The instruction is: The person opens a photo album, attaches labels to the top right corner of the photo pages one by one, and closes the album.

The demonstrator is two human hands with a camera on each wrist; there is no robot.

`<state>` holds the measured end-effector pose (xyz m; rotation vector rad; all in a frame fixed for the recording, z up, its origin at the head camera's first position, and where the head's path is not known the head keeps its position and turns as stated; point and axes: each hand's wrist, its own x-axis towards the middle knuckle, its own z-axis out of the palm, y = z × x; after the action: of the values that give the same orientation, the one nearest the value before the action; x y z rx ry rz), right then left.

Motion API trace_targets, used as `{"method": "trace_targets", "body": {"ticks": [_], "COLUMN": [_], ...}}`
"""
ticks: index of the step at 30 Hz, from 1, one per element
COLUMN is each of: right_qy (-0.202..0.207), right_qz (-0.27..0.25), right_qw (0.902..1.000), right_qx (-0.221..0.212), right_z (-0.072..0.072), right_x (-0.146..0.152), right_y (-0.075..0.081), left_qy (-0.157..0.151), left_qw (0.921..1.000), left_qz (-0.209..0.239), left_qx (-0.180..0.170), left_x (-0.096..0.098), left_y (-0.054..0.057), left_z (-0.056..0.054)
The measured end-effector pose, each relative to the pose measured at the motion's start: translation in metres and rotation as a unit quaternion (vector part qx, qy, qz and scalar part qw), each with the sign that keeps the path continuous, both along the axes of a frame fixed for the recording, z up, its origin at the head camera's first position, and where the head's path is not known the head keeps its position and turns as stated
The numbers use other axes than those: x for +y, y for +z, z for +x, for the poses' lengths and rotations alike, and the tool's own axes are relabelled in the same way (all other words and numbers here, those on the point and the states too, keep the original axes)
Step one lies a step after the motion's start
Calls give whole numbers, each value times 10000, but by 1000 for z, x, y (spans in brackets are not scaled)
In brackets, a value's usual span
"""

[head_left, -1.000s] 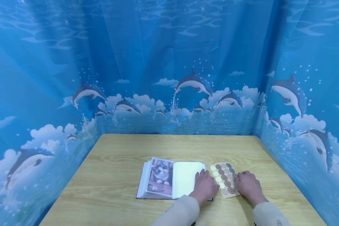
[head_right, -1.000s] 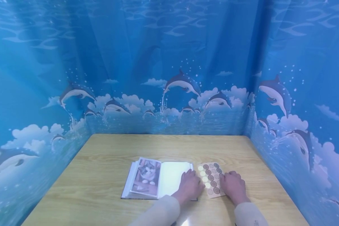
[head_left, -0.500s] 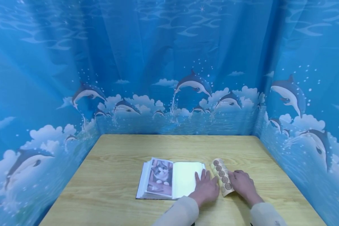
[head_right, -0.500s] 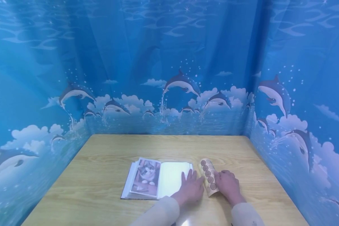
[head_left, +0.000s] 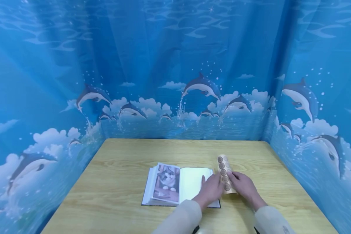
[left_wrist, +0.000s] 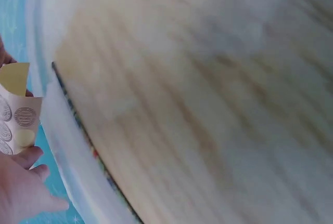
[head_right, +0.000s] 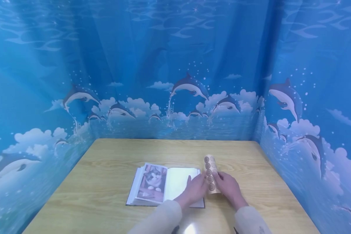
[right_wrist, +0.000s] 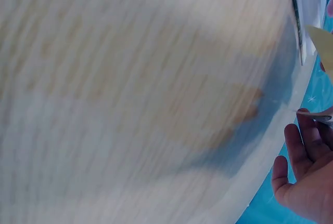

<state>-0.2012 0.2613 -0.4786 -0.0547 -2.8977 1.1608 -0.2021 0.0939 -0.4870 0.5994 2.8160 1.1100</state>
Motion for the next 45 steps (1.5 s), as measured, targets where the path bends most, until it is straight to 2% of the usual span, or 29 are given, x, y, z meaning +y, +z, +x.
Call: {"method": "trace_targets", "body": {"ticks": [3, 7, 16, 24, 31, 33, 35, 38, 40, 45], "right_qy": [-2, -32, -97, -115, -165, -166, -143, -98, -61, 26], "right_qz": [-45, -10, -57, -138, -238, -240, -210, -165, -109, 8], "right_qw": [10000, 10000, 9999, 9997, 9995, 9995, 9997, 9998, 9999, 9999], "right_qx": [15, 14, 12, -171, -159, -114, -38, 62, 94, 99], "right_z": [-2, -5, -8, -8, -9, -10, -10, -10, -11, -12], "right_x": [-4, -8, -15, -20, -24, -24, -24, -24, -24, -25], "right_y": [3, 5, 5, 7, 7, 8, 9, 10, 10, 10], "left_qy": [85, 299, 708, 939, 811, 733, 660, 561, 508, 409], "left_qw": [9964, 9851, 9595, 9285, 8901, 8885, 8912, 8993, 9000, 8948], "left_qz": [801, 1571, 2550, 3238, 3911, 3901, 3818, 3634, 3585, 3571], "left_qx": [-259, -629, -963, -1559, -2196, -2304, -2360, -2367, -2426, -2649], "left_x": [-6, -13, -26, -35, -37, -38, -38, -39, -40, -40], "left_y": [5, 10, 8, 8, 5, 3, 2, 1, 2, 1], "left_z": [-4, -9, -20, -21, -19, -18, -18, -16, -14, -11]}}
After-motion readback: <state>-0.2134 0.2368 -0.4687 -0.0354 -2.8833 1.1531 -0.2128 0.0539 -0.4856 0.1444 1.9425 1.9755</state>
